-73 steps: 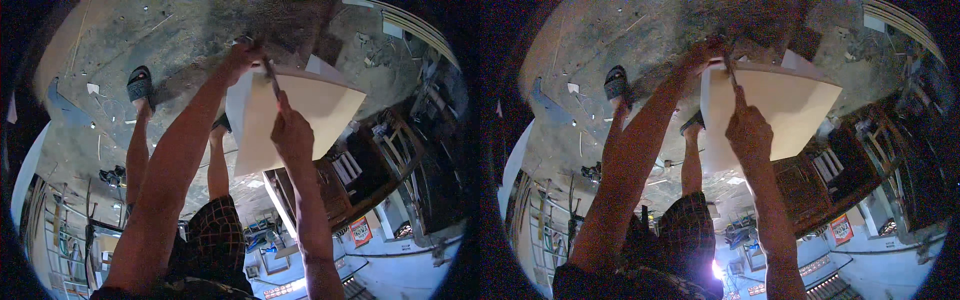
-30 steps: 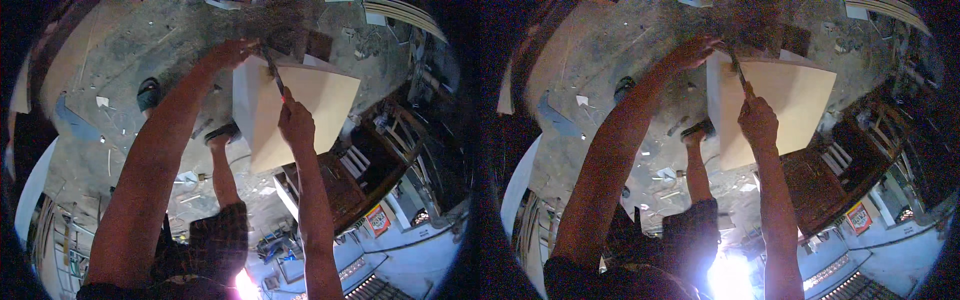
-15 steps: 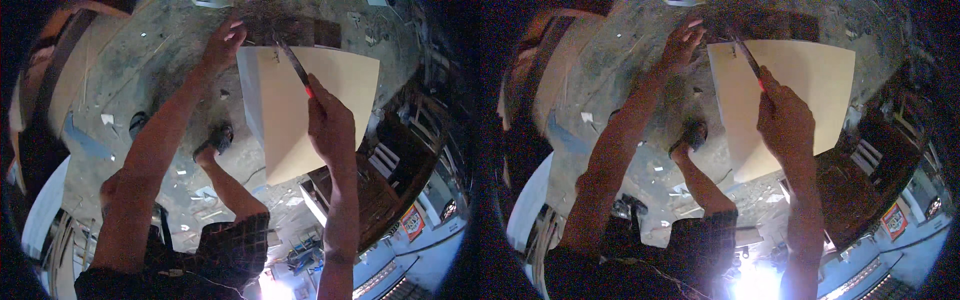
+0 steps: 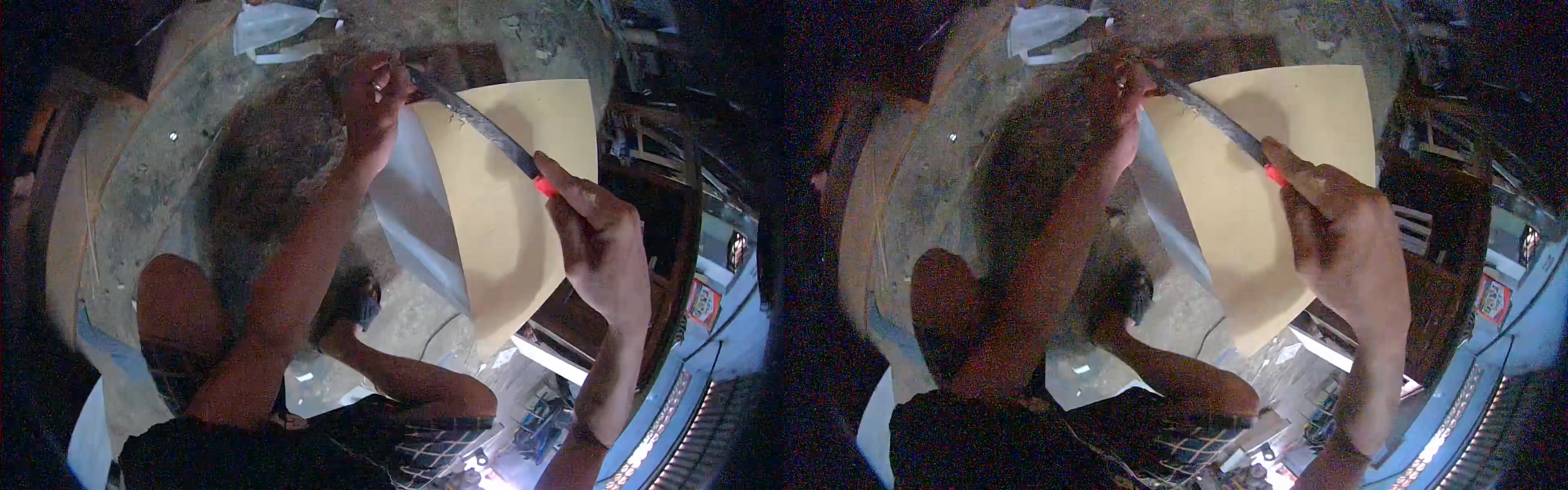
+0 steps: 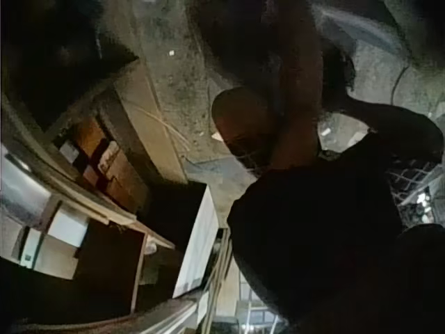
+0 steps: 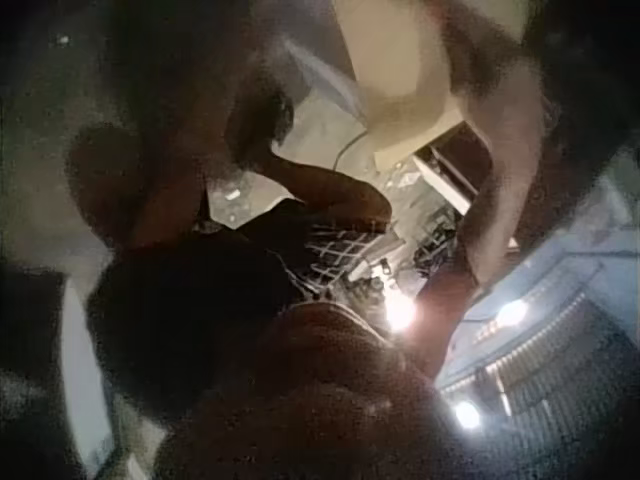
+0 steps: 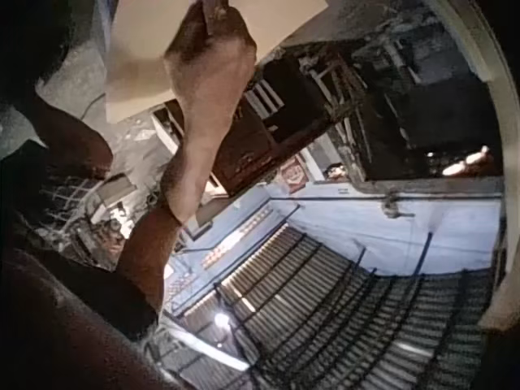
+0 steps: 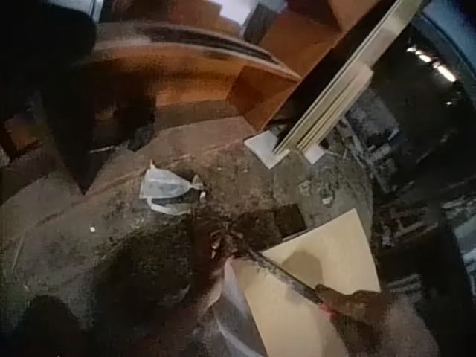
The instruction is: The person wipes a laminate sheet, uses a knife to trim the edges of the sheet applied to a wooden box, and then uses a sanding block to smooth the trimmed edges.
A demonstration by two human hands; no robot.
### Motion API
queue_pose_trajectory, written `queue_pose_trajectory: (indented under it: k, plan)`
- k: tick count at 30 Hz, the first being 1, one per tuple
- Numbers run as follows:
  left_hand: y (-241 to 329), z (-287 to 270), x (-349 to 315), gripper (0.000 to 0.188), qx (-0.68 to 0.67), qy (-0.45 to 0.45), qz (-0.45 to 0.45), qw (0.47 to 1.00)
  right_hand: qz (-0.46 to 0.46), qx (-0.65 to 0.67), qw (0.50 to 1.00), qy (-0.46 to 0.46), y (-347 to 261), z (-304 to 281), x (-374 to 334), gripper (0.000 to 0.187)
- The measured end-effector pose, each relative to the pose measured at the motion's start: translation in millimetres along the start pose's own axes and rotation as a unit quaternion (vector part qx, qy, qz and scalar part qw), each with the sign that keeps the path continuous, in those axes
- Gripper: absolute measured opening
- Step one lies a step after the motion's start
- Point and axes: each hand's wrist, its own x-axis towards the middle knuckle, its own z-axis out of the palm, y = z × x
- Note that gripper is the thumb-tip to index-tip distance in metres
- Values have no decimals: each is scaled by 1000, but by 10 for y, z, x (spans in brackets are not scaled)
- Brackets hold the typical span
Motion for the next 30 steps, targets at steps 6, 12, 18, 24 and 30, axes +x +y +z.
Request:
queue_pose_trajectory:
  k: [6,12,18,24,30]
  plan:
    - [115,167,133,39,-94,-79,-31,992,28,-108,992,49,-176,-56,-145,38]
    - [-7,-34,112,38,57,-92,13,994,30,8,999,42,-109,-89,-217,36]
    - [-9,-19,109,27,17,-139,7,990,4,-35,998,43,-28,11,-251,36]
    - [37,-87,66,26,11,-112,52,992,28,-83,996,5,-254,-38,-197,42]
    - [-83,-35,-23,22,60,-142,-15,988,20,-98,995,16,-131,-98,-228,44]
